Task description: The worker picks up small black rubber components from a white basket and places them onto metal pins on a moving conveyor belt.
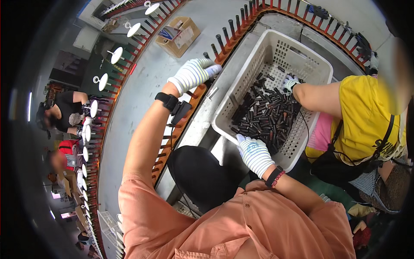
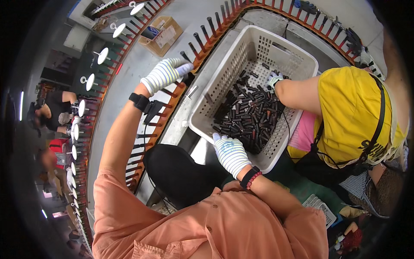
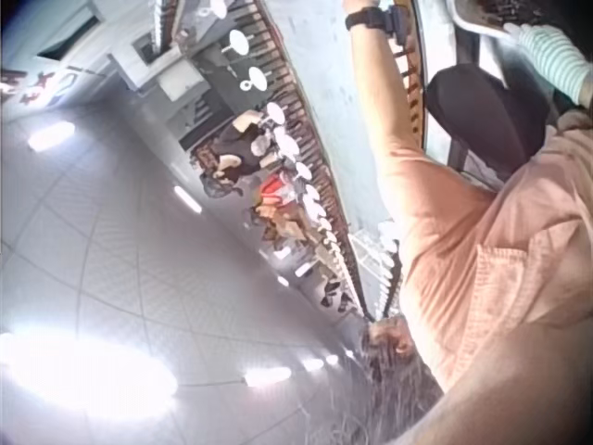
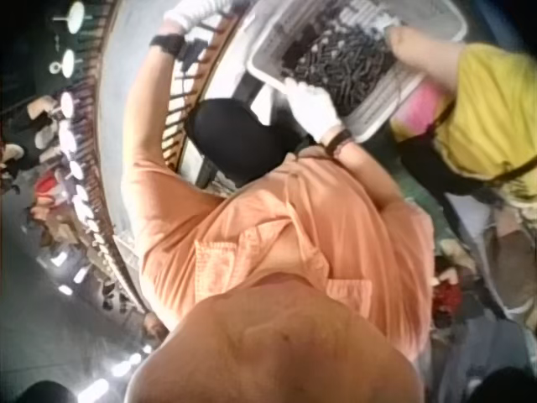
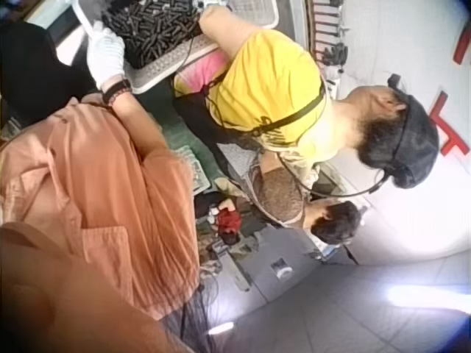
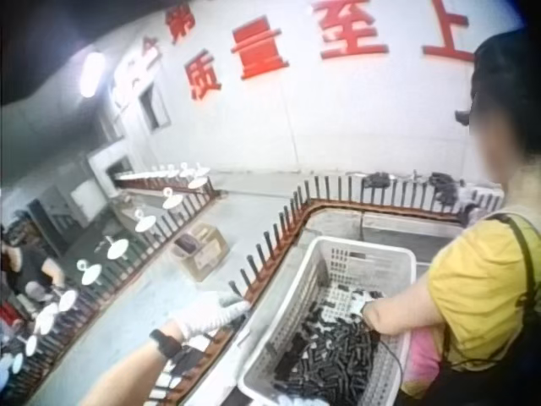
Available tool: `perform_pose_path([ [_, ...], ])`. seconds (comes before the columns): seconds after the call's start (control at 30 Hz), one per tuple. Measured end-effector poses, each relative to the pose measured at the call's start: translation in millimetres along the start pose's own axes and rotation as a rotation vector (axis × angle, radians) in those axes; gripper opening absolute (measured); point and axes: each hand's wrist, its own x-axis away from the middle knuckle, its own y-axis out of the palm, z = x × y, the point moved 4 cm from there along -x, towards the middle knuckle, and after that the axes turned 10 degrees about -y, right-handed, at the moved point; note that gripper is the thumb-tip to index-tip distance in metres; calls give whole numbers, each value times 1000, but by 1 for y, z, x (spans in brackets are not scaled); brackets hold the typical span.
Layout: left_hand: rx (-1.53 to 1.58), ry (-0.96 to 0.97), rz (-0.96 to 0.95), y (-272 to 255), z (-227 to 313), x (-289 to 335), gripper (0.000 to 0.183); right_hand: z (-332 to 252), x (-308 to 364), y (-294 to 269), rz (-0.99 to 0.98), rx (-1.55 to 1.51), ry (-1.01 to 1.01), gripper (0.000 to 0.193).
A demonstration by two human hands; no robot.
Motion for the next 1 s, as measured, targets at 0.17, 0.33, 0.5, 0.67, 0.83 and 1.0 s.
perform_pose_path([
  [0.17, -258, 121, 498, -5, -20, -63, 45, 1, 2, -2, 17, 30, -33, 28],
  [0.33, -329, -85, 351, 16, -34, -98, 40, 2, 0, 2, 29, 36, -23, 32],
  [0.5, -582, -5, 504, -4, -34, -77, 29, 2, -4, 3, 107, -10, -82, 31],
  [0.67, 85, -22, -151, 13, -1, -29, 49, 6, 0, -3, 6, -71, 8, 41],
  [0.83, -69, 110, 181, 0, 0, -42, 41, 2, -3, -3, 72, -30, -33, 32],
  [1.0, -283, 121, 362, -4, -7, -93, 49, 5, -1, -1, 66, 18, -21, 33],
])
